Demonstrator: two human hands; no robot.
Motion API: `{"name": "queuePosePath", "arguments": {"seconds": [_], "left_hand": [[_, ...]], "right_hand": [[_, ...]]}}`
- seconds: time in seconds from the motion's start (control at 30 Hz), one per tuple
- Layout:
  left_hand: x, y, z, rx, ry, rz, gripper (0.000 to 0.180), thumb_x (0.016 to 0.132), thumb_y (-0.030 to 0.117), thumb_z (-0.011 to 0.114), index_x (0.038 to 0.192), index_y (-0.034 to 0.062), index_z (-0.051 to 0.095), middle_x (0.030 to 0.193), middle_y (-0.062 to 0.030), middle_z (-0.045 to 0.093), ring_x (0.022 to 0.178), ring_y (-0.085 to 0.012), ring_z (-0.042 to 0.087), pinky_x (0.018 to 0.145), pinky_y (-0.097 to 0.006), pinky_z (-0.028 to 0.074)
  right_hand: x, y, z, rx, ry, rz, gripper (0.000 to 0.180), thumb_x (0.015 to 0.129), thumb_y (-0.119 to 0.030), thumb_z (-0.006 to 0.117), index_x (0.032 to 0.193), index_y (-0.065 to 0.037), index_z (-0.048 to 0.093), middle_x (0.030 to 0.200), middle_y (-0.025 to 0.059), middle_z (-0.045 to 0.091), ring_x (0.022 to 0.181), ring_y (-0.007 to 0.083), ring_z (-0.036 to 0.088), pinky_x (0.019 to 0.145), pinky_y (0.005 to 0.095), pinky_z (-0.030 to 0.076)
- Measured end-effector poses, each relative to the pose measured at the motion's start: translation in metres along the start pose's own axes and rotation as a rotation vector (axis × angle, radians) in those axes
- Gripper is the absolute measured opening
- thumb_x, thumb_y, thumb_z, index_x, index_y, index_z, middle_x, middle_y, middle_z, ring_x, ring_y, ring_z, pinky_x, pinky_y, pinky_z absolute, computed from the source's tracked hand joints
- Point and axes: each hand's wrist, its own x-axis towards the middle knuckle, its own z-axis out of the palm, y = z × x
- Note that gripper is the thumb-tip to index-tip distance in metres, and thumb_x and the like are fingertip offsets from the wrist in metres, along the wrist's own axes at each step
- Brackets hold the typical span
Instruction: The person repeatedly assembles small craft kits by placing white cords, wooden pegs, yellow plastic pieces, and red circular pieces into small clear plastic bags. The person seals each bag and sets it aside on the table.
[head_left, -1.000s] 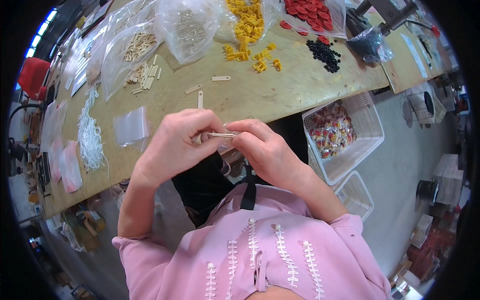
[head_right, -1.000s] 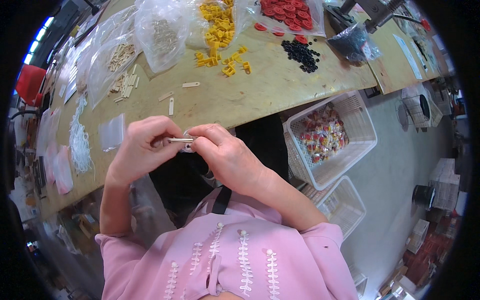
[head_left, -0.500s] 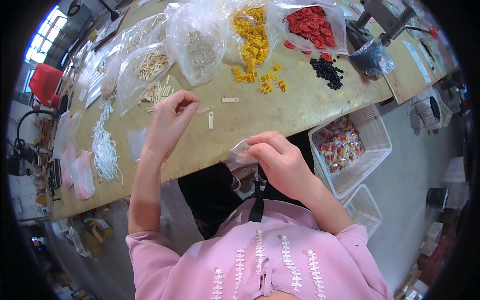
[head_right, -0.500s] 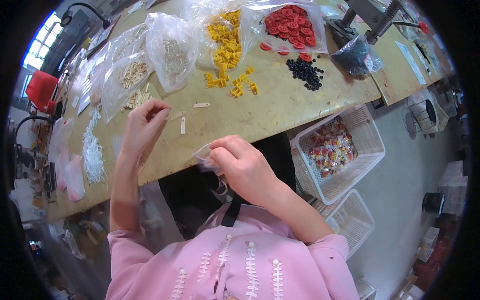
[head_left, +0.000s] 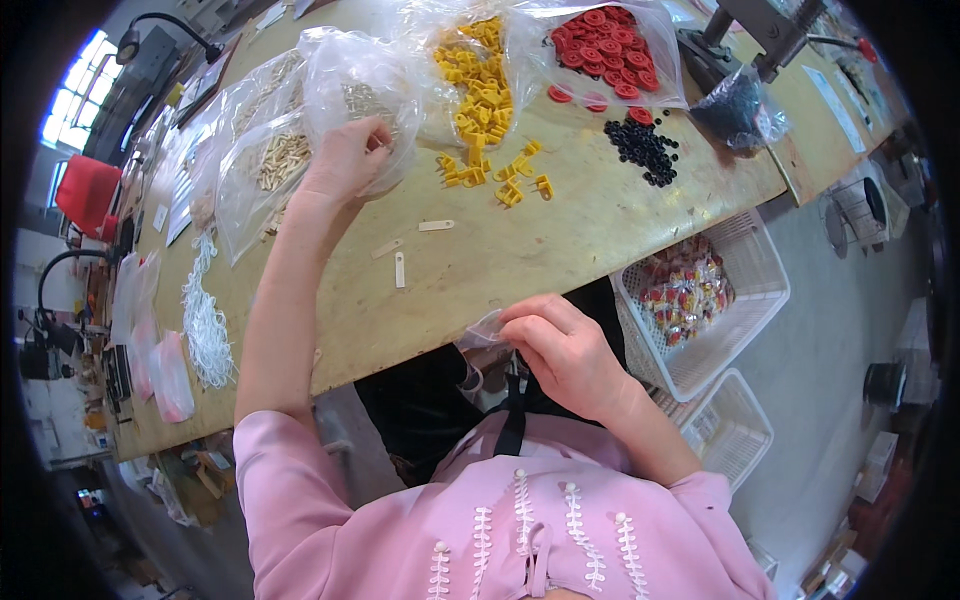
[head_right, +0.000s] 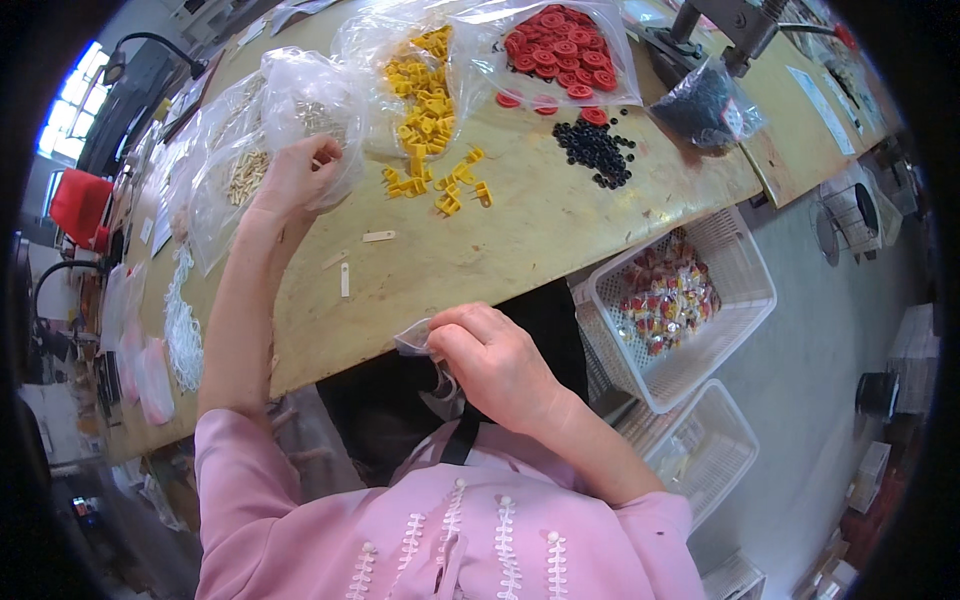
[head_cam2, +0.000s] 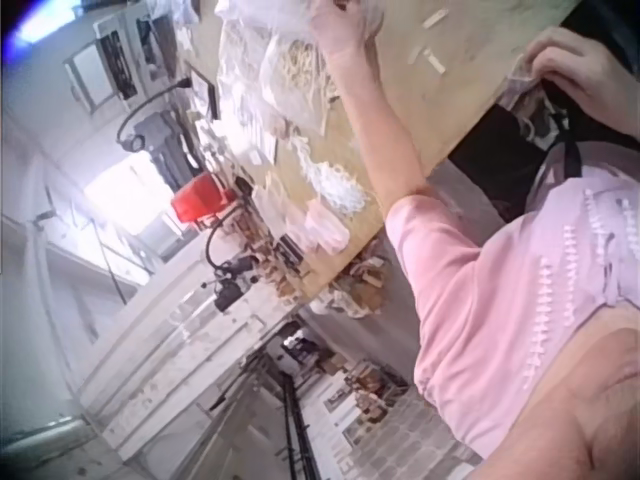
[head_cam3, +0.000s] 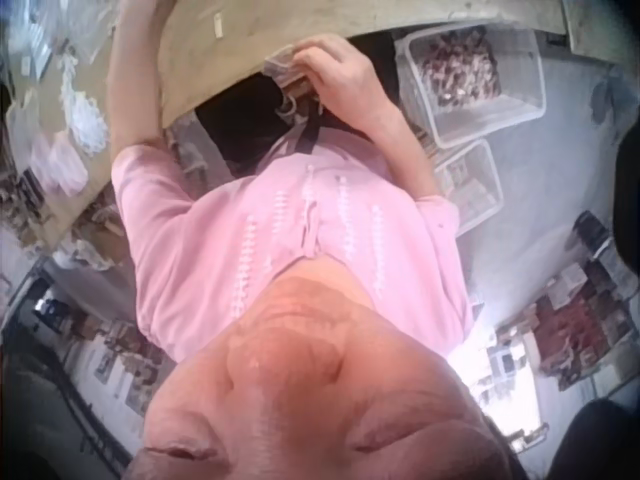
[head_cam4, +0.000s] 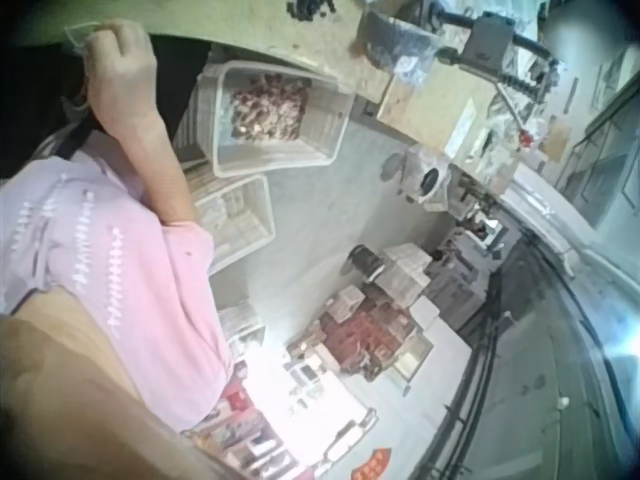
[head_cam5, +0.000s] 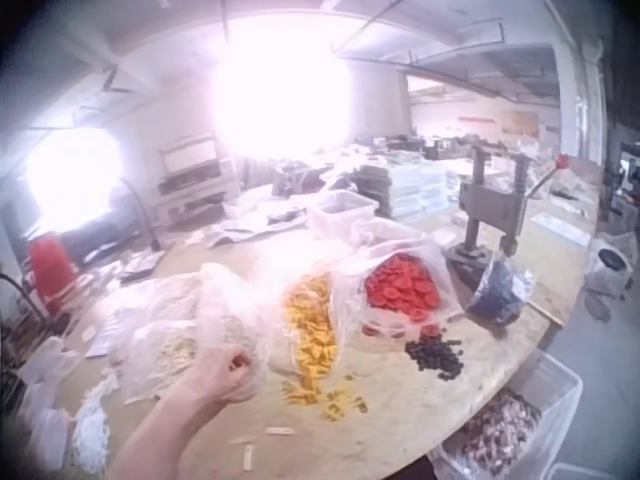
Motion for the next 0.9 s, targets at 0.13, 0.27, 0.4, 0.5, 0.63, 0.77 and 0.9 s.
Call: {"name": "queuePosePath", "arguments": {"seconds": [0.13,0.27,0.4,0.5,0.63,0.77,0.9], "left_hand": [[0.001,0.004,-0.007,-0.075,0.021,-0.035,0.021,0.088,0.017,0.07,0.105,0.0045,0.073,0.09,-0.0155,0.075,0.083,-0.0264,0.072,0.078,-0.038,0.057],[-0.022,0.001,-0.02,-0.08,0.053,-0.078,0.024,0.087,0.02,0.072,0.106,0.0058,0.075,0.085,-0.0116,0.073,0.078,-0.0214,0.07,0.077,-0.035,0.057],[-0.039,0.018,-0.017,-0.031,-0.03,-0.082,0.022,0.088,0.02,0.073,0.105,0.0063,0.075,0.082,-0.0122,0.073,0.077,-0.0228,0.071,0.077,-0.037,0.057],[-0.042,0.023,-0.017,0.015,-0.061,-0.102,0.021,0.086,0.019,0.074,0.104,0.0069,0.076,0.083,-0.014,0.073,0.078,-0.0258,0.072,0.078,-0.039,0.058],[-0.045,0.028,-0.014,0.097,-0.015,-0.074,0.022,0.083,0.017,0.076,0.103,0.0069,0.076,0.084,-0.0153,0.074,0.079,-0.0293,0.072,0.08,-0.041,0.058],[-0.052,0.029,-0.016,0.009,-0.018,-0.076,0.021,0.086,0.012,0.074,0.105,0.0032,0.074,0.083,-0.0118,0.072,0.079,-0.0208,0.07,0.078,-0.035,0.057],[-0.06,0.023,-0.019,-0.034,0.011,-0.058,0.018,0.09,0.006,0.073,0.107,0.0005,0.073,0.088,-0.0063,0.073,0.082,-0.0131,0.069,0.078,-0.029,0.056]], "right_hand": [[-0.001,0.005,-0.003,0.003,0.012,0.012,0.021,0.081,0.003,0.075,0.099,-0.003,0.065,0.105,0.0116,0.069,0.098,0.0319,0.07,0.085,0.0399,0.059],[-0.002,0.006,-0.004,0.014,0.023,0.018,0.02,0.081,0.003,0.075,0.097,-0.003,0.064,0.105,0.0112,0.069,0.096,0.0315,0.07,0.083,0.0399,0.059],[-0.001,0.008,-0.003,0.02,0.015,0.013,0.021,0.081,0.004,0.074,0.098,-0.003,0.064,0.105,0.0109,0.069,0.096,0.0311,0.069,0.082,0.0396,0.059],[0.001,0.006,-0.002,0.01,0.012,-0.001,0.022,0.081,0.004,0.074,0.098,-0.003,0.063,0.105,0.0111,0.069,0.097,0.0313,0.069,0.083,0.0393,0.059],[0.004,0.003,-0.004,-0.008,0.024,-0.005,0.023,0.08,0.005,0.073,0.1,-0.002,0.063,0.109,0.0126,0.069,0.1,0.0329,0.069,0.084,0.0397,0.059],[0.003,0.001,-0.007,-0.028,0.025,0.007,0.025,0.079,0.005,0.073,0.101,-0.002,0.063,0.113,0.0144,0.068,0.103,0.0346,0.069,0.086,0.0401,0.06],[0.003,-0.001,-0.007,-0.033,0.013,-0.008,0.027,0.078,0.006,0.072,0.102,-0.002,0.063,0.115,0.0153,0.068,0.105,0.0351,0.068,0.087,0.0403,0.06]]}}
